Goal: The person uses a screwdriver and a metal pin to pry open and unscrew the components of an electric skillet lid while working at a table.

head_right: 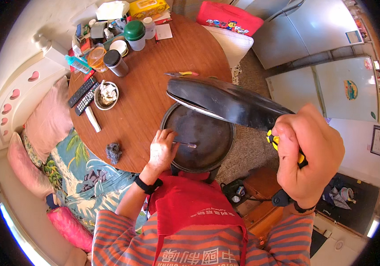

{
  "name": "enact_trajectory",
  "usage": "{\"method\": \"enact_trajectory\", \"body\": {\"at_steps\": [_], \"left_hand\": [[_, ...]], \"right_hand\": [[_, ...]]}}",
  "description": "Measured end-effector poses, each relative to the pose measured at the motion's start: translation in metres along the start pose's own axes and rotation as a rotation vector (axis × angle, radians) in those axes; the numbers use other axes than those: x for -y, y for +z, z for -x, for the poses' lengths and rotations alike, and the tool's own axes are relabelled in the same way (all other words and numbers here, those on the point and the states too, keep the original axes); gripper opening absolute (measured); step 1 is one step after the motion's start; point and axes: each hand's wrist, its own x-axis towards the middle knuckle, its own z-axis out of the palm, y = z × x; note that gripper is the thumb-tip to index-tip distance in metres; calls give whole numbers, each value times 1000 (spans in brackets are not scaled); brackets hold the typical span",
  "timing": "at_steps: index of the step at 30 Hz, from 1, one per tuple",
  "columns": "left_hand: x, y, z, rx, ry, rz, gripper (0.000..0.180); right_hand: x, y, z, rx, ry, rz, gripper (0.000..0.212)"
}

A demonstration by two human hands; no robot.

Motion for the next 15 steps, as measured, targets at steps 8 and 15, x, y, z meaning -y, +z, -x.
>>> {"method": "enact_trajectory", "body": {"at_steps": [8, 15], "left_hand": [[47, 50, 29, 144, -30, -249, 39], [59, 64, 32, 160, 94, -436, 3]], "right_hand": [[-2, 1, 0, -28, -41, -5, 2], [-5, 1, 1, -3, -25, -43, 6]]}}
